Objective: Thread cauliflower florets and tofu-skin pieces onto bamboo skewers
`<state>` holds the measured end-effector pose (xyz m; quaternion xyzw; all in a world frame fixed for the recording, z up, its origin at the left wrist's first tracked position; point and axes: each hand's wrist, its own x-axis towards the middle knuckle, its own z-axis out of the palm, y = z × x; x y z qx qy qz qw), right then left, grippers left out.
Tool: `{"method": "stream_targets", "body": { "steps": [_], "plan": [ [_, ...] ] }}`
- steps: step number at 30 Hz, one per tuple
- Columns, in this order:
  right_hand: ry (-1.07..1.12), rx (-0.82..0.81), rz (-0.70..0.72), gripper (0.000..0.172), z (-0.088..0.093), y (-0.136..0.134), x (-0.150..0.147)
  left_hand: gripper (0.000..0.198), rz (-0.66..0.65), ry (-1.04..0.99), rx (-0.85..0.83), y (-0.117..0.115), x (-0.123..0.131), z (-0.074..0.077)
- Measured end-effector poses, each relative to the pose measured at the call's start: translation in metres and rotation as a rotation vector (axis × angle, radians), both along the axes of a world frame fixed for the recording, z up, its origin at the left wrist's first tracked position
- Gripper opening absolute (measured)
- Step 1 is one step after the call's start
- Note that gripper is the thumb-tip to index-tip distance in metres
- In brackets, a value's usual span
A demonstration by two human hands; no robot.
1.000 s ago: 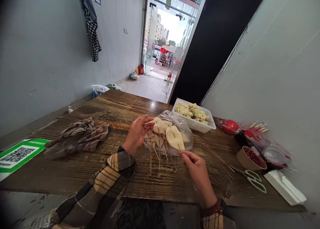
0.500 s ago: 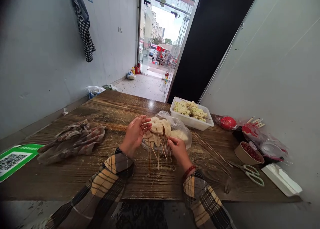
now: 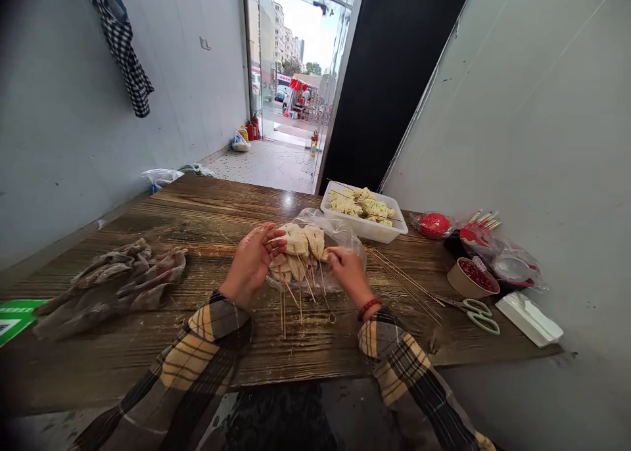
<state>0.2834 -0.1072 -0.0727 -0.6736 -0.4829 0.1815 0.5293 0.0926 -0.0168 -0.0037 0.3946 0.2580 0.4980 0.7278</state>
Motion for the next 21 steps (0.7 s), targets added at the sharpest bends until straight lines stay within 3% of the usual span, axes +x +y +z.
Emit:
{"method": "stream_targets", "body": {
  "steps": [6, 15, 21],
  "plan": [
    [-0.146, 0.001, -0.068, 0.041, -0.006, 0.011, 0.018, 0.020, -0.007, 0.000, -0.004, 0.001, 0.000, -0.001],
    [-0.654, -0.265, 0.052, 0.044, 0.005, 0.034, 0.015, 0.023, -0.027, -0.005, 0.016, 0.001, 0.000, -0.002],
    [-0.856, -0.436, 0.092, 0.039, 0.006, 0.042, 0.021, 0.024, -0.043, -0.021, 0.010, 0.002, -0.001, -0.002]
  ]
}}
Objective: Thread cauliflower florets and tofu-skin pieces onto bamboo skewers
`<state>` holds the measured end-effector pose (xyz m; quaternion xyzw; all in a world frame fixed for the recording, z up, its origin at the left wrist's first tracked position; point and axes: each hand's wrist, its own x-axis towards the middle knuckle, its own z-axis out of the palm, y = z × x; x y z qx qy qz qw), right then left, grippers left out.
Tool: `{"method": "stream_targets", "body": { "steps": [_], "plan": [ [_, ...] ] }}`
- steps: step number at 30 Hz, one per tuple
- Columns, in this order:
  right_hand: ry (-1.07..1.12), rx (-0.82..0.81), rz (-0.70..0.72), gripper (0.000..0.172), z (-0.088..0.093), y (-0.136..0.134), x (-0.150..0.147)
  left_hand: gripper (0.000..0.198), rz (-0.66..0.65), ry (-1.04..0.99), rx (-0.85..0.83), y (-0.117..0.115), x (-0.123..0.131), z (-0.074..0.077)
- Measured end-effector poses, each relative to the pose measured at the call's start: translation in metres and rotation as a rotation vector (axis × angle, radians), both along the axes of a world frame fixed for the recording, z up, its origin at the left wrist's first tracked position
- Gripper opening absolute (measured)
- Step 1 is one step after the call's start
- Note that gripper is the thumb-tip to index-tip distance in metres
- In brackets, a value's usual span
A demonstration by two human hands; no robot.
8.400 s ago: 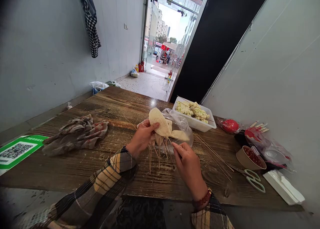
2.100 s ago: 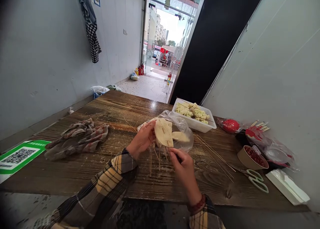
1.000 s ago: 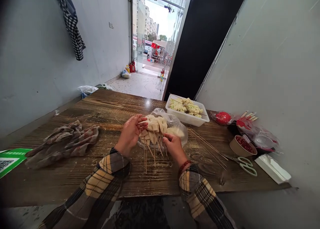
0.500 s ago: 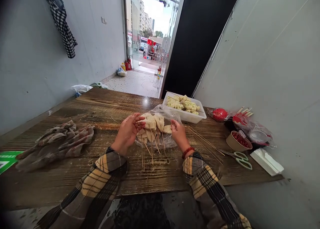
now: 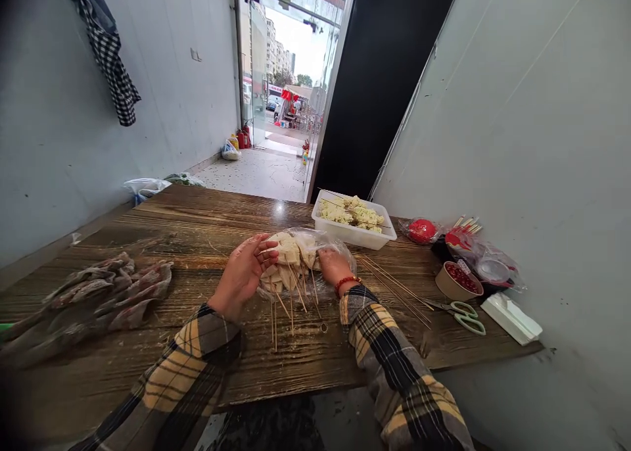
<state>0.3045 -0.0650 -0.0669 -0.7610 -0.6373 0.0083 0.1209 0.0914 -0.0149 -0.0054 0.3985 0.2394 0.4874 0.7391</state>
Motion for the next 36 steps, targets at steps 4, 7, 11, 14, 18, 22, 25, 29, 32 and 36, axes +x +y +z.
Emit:
{"method": "stream_targets", "body": {
  "steps": [4, 7, 11, 14, 18, 22, 25, 29, 32, 36],
  "plan": [
    [-0.065, -0.029, -0.012, 0.035, 0.005, -0.007, 0.001, 0.023, -0.015, 0.004, 0.016, 0.000, 0.000, -0.001],
    [-0.082, -0.008, -0.039, 0.027, 0.013, -0.015, 0.000, 0.023, -0.017, 0.012, 0.014, 0.000, 0.000, 0.000],
    [-0.072, 0.058, -0.035, 0.016, 0.027, -0.032, -0.004, 0.023, -0.007, 0.014, 0.010, 0.000, 0.000, 0.001],
    [-0.049, 0.117, -0.016, 0.011, 0.038, -0.049, -0.007, 0.022, -0.013, 0.009, 0.006, 0.000, 0.000, 0.001],
    [0.174, 0.359, -0.035, 0.016, 0.055, -0.068, -0.007, 0.024, -0.024, 0.016, 0.009, -0.001, 0.000, 0.000],
    [0.773, 0.668, -0.111, 0.031, 0.069, -0.074, -0.012, 0.029, -0.071, 0.030, 0.046, -0.004, 0.002, -0.001],
    [1.200, 0.688, -0.148, 0.037, 0.073, -0.073, -0.022, 0.033, -0.135, 0.055, 0.069, -0.005, 0.004, -0.002],
    [1.572, 0.714, -0.178, 0.030, 0.073, -0.072, -0.040, 0.035, -0.230, 0.092, 0.109, -0.008, 0.004, -0.003],
    [1.740, 0.776, -0.139, 0.026, 0.073, -0.068, -0.056, 0.035, -0.321, 0.129, 0.156, -0.012, 0.003, -0.002],
    [1.866, 0.828, -0.050, 0.029, 0.069, -0.058, -0.084, 0.035, -0.451, 0.155, 0.236, -0.019, 0.007, -0.004]
  ]
}}
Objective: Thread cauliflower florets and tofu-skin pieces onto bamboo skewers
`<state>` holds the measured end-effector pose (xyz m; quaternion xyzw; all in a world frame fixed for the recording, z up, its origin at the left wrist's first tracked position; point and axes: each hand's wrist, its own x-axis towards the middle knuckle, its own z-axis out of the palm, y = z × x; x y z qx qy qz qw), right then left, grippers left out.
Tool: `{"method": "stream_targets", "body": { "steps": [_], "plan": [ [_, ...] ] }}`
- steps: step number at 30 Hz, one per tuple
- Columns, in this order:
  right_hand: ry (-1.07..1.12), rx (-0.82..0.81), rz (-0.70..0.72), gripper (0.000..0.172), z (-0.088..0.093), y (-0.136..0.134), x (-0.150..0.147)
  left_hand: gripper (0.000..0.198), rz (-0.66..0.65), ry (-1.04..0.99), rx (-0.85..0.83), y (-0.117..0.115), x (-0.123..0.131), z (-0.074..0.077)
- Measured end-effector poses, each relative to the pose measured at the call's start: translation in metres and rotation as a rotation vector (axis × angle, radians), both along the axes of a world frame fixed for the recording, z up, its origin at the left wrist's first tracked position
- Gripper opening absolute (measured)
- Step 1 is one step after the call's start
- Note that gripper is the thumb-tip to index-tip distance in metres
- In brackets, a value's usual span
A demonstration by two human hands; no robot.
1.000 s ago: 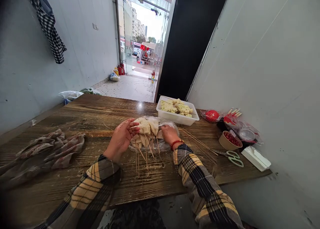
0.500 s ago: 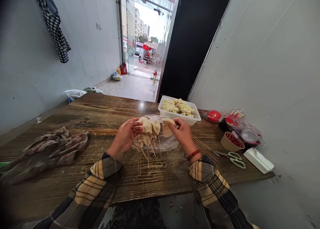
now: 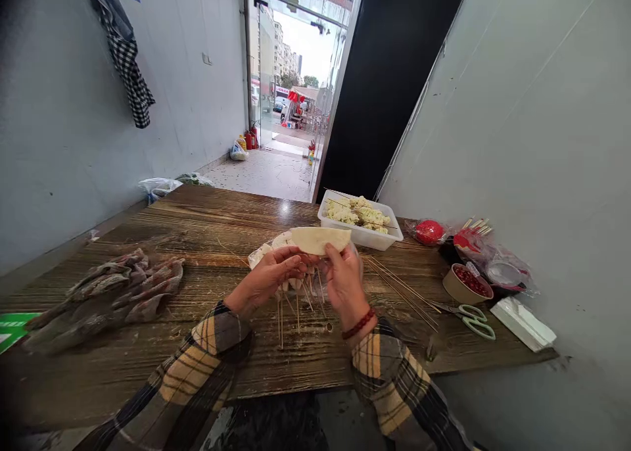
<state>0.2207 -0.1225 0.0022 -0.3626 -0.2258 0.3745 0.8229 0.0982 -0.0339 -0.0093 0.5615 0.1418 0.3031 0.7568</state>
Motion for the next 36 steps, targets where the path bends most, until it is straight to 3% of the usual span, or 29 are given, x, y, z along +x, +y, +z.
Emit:
{"method": "stream_targets", "body": {
  "steps": [4, 9, 12, 15, 21, 27, 36],
  "plan": [
    [-0.010, -0.008, 0.051, 0.033, -0.008, 0.008, -0.021, 0.035, 0.072, -0.066, -0.028, 0.000, 0.006, -0.005],
    [-0.352, -0.098, 0.070, 0.034, -0.022, -0.002, -0.007, 0.031, 0.229, -0.127, -0.151, 0.010, 0.008, -0.003],
    [-0.639, -0.236, -0.077, 0.033, -0.038, -0.018, 0.030, 0.037, 0.302, -0.137, -0.209, 0.014, 0.007, -0.001],
    [-1.064, -0.542, -0.329, 0.033, -0.059, -0.037, 0.084, 0.041, 0.353, -0.123, -0.187, 0.014, 0.007, 0.000],
    [-1.259, -0.885, -0.446, 0.027, -0.093, -0.069, 0.180, 0.041, 0.405, -0.091, -0.145, 0.012, 0.009, 0.001],
    [-1.429, -1.160, -0.387, 0.027, -0.109, -0.069, 0.215, 0.041, 0.451, -0.055, -0.138, 0.015, 0.008, 0.001],
    [-1.605, -1.423, -0.187, 0.023, -0.109, -0.055, 0.235, 0.039, 0.445, -0.037, -0.139, 0.015, 0.008, -0.001]
  ]
}}
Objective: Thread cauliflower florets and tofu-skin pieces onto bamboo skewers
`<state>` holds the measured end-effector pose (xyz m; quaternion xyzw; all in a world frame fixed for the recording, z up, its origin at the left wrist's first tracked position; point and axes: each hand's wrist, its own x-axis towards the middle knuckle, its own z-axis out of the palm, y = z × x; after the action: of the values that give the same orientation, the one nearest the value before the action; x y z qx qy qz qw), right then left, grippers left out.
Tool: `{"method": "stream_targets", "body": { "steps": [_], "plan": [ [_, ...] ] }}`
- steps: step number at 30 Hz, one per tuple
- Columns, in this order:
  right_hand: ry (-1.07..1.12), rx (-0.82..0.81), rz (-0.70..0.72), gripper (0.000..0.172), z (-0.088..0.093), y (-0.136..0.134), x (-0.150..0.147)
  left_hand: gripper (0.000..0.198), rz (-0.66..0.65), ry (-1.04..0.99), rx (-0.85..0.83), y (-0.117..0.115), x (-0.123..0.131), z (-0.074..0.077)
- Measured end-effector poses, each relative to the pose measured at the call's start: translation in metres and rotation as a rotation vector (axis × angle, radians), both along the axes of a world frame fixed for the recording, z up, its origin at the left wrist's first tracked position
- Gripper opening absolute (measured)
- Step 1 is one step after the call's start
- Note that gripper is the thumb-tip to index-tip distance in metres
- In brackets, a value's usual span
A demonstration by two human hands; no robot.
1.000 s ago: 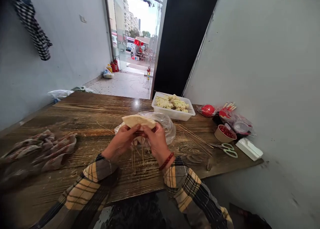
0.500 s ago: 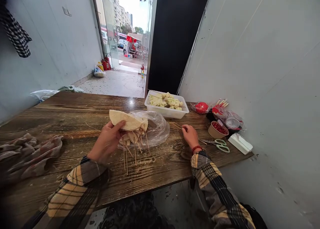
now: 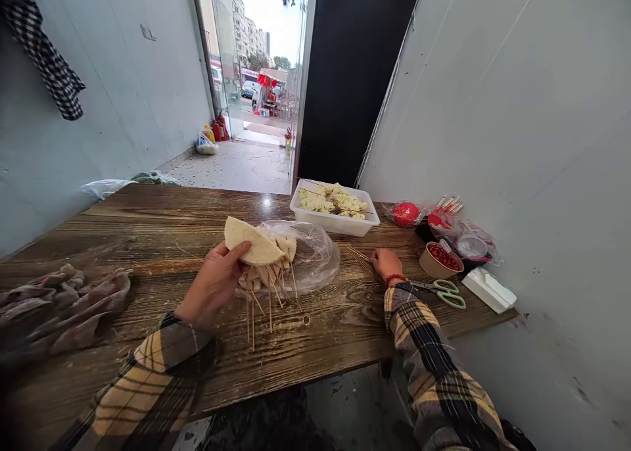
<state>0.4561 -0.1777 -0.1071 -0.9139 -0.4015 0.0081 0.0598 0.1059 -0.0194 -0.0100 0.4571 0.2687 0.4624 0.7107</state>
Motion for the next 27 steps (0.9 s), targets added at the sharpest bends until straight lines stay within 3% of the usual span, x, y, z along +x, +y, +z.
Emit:
{"method": "stream_targets", "body": {
  "steps": [5, 11, 19, 23, 27],
  "plan": [
    [-0.099, -0.120, 0.032, 0.025, 0.000, 0.003, -0.006, 0.039, -0.002, -0.017, -0.009, -0.001, 0.000, 0.000],
    [-0.211, -0.147, 0.063, 0.029, -0.008, -0.001, -0.019, 0.035, -0.002, -0.052, 0.005, 0.000, -0.001, -0.008],
    [-0.137, -0.198, 0.177, 0.023, -0.001, -0.006, 0.001, 0.038, -0.031, -0.086, 0.010, 0.000, -0.001, -0.017],
    [-0.133, -0.182, 0.205, 0.022, -0.002, -0.002, 0.001, 0.036, 0.009, -0.056, 0.008, 0.000, -0.003, -0.017],
    [-0.194, -0.094, 0.116, 0.024, -0.003, -0.010, -0.005, 0.037, 0.012, -0.052, 0.004, 0.000, -0.003, -0.019]
  ]
}}
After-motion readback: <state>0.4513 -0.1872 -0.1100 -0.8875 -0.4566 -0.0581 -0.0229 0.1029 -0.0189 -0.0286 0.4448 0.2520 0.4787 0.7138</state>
